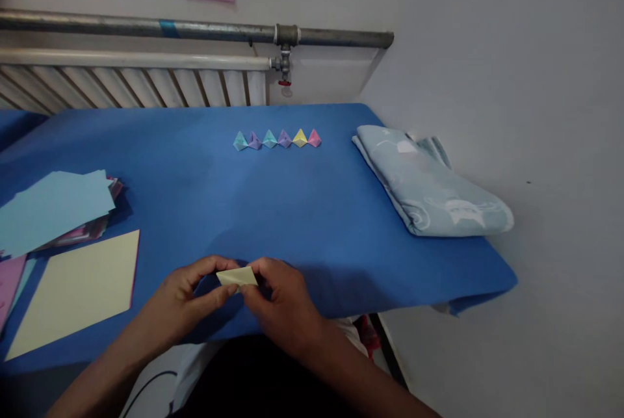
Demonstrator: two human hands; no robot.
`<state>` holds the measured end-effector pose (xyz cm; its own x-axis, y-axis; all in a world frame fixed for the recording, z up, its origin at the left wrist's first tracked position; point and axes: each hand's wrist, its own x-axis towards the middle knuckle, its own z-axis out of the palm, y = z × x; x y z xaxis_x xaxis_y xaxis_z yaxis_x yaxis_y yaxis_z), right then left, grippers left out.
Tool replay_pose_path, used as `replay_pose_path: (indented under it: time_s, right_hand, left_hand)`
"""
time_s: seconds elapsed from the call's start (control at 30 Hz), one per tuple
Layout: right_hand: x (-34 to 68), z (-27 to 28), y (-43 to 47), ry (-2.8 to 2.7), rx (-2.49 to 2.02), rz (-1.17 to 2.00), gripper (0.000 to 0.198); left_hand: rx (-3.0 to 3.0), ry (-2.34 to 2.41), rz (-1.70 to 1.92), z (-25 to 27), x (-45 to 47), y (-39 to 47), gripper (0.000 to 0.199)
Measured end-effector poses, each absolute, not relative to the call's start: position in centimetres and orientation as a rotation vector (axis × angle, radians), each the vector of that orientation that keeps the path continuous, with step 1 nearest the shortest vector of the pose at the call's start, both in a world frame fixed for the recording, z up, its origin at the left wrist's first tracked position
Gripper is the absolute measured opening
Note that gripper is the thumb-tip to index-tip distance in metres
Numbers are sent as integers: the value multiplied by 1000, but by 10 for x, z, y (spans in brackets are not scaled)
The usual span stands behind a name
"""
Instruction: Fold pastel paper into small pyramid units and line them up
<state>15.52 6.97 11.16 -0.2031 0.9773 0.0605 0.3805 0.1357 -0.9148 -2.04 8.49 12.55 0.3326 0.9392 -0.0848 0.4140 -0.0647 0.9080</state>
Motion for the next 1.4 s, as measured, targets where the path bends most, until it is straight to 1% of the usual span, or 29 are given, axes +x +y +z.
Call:
replay_pose_path:
  time_s: [0.07, 0.13, 0.2, 0.33, 0.4, 0.5, 0.63, 0.9, 1.23, 1.4]
  right_hand:
    - [155, 112, 69, -1723, -1302, 1034, 6]
    - [156, 111, 69, -1760, -1274, 971, 5]
    - [159, 108, 70, -1850, -1215, 819, 6]
    - [167, 99, 72, -2138, -1045, 404, 15]
    - [169, 93, 70, -2268, -1007, 300, 19]
    - [172, 87, 66, -2430, -975, 324, 20]
    - [177, 86, 59, -2501, -982, 385, 20]
    - [181, 85, 59, -2447, -1000, 419, 18]
    - [180, 87, 62, -2459, -1054, 502, 18]
    - [179, 89, 65, -2458, -1127, 516, 17]
  left_hand:
    - [1678, 1233, 606, 128, -21, 85, 11]
    - [1702, 1262, 604, 126, -21, 83, 10]
    - [1819, 1244, 690, 120, -21, 80, 8]
    - [2371, 1086, 899, 102, -24, 75, 18]
    - [2615, 1049, 905, 92, -25, 71, 19]
    - [2761, 1030, 832, 82, -27, 63, 20]
    - [2712, 1040, 724, 80, -31, 52, 23]
    - [2666, 1303, 883, 76, -29, 34, 18]
    - [2559, 1474, 860, 72, -24, 24, 19]
    - [2596, 1537, 835, 71, -23, 26, 15]
